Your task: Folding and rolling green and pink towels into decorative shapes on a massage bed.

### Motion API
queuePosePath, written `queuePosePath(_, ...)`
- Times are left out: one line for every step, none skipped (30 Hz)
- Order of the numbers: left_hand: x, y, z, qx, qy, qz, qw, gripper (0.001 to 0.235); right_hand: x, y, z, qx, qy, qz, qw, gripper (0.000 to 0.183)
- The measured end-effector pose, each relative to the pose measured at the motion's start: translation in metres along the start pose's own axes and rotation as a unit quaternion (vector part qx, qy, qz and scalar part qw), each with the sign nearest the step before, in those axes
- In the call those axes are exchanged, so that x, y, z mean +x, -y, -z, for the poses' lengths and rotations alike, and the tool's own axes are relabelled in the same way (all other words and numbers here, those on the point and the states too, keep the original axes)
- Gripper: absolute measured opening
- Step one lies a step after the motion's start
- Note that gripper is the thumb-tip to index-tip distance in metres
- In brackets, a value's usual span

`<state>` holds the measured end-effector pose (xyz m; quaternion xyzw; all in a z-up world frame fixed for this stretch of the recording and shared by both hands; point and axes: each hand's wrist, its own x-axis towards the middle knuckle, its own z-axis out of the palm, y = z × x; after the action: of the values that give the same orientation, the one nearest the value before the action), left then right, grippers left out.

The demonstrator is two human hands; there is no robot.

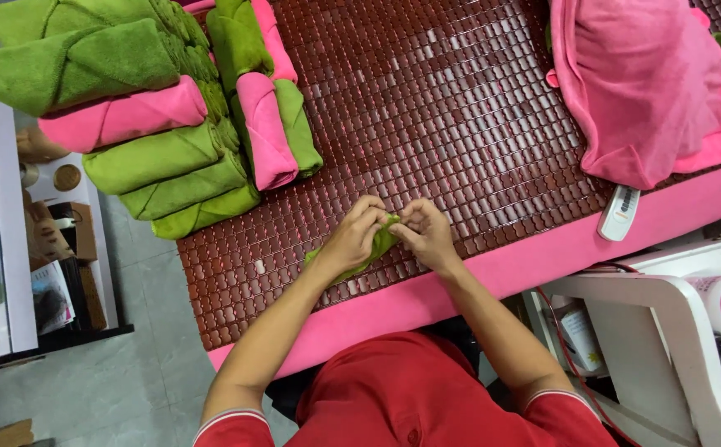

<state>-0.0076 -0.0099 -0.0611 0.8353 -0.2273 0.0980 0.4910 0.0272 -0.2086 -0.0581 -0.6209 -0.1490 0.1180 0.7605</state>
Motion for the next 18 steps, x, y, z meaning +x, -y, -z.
queuePosePath(0.001, -0.002, 0.001, -0.001, -0.001, 0.0, 1.0, 0.007, -0.002, -0.002, -0.003, -0.001, 0.0, 0.0, 1.0, 0.035)
queuePosePath(0.002, -0.005, 0.002, -0.001, -0.011, -0.001, 1.0, 0.006, -0.003, -0.005, -0.006, -0.017, -0.023, 0.025, 0.999, 0.026)
queuePosePath(0.003, -0.007, 0.002, -0.002, -0.021, -0.002, 1.0, 0.005, -0.005, -0.007, -0.008, -0.032, -0.047, 0.05, 0.997, 0.018)
queuePosePath(0.003, -0.006, 0.002, -0.002, -0.021, -0.002, 1.0, 0.005, -0.007, -0.005, -0.014, -0.033, -0.046, 0.05, 0.997, 0.018)
queuePosePath(0.002, -0.005, 0.001, 0.001, -0.027, 0.0, 1.0, 0.005, -0.009, -0.004, -0.02, -0.079, -0.065, 0.069, 0.992, 0.014)
queuePosePath(0.002, -0.004, 0.001, 0.004, -0.033, 0.003, 0.999, 0.005, -0.011, -0.002, -0.025, -0.124, -0.082, 0.087, 0.985, 0.012)
queuePosePath(0.002, -0.004, 0.001, 0.004, -0.034, 0.003, 0.999, 0.005, -0.011, -0.004, -0.027, -0.125, -0.081, 0.086, 0.985, 0.012)
queuePosePath(0.002, -0.005, 0.001, 0.006, -0.045, 0.006, 0.999, 0.006, -0.012, -0.007, -0.029, -0.16, -0.087, 0.126, 0.975, 0.011)
queuePosePath(0.003, -0.006, 0.002, 0.008, -0.055, 0.009, 0.998, 0.007, -0.012, -0.009, -0.031, -0.195, -0.092, 0.166, 0.962, 0.011)
queuePosePath(0.002, -0.007, 0.002, 0.008, -0.056, 0.01, 0.998, 0.007, -0.014, -0.006, -0.034, -0.195, -0.092, 0.166, 0.962, 0.011)
queuePosePath(0.002, -0.008, 0.002, 0.008, -0.062, 0.012, 0.998, 0.009, -0.015, -0.004, -0.037, -0.22, -0.091, 0.17, 0.956, 0.018)
queuePosePath(0.002, -0.009, 0.002, 0.008, -0.068, 0.014, 0.998, 0.01, -0.016, -0.001, -0.039, -0.244, -0.09, 0.175, 0.95, 0.028)
queuePosePath(0.002, -0.008, 0.0, 0.008, -0.069, 0.013, 0.997, 0.01, -0.014, -0.004, -0.039, -0.245, -0.09, 0.175, 0.949, 0.028)
queuePosePath(0.001, -0.007, -0.001, 0.008, -0.073, 0.02, 0.997, 0.014, -0.012, -0.007, -0.04, -0.265, -0.092, 0.186, 0.942, 0.022)
queuePosePath(0.0, -0.006, -0.002, 0.008, -0.076, 0.026, 0.997, 0.018, -0.01, -0.011, -0.041, -0.286, -0.095, 0.196, 0.933, 0.017)
queuePosePath(0.001, -0.011, 0.001, 0.009, -0.077, 0.027, 0.997, 0.018, -0.009, -0.011, -0.041, -0.285, -0.093, 0.197, 0.933, 0.017)
queuePosePath(0.001, -0.017, 0.003, 0.002, -0.074, 0.031, 0.997, 0.025, -0.008, -0.012, -0.042, -0.314, -0.091, 0.203, 0.923, 0.015)
queuePosePath(0.002, -0.023, 0.006, -0.004, -0.072, 0.035, 0.997, 0.04, -0.006, -0.012, -0.042, -0.342, -0.088, 0.209, 0.912, 0.015)
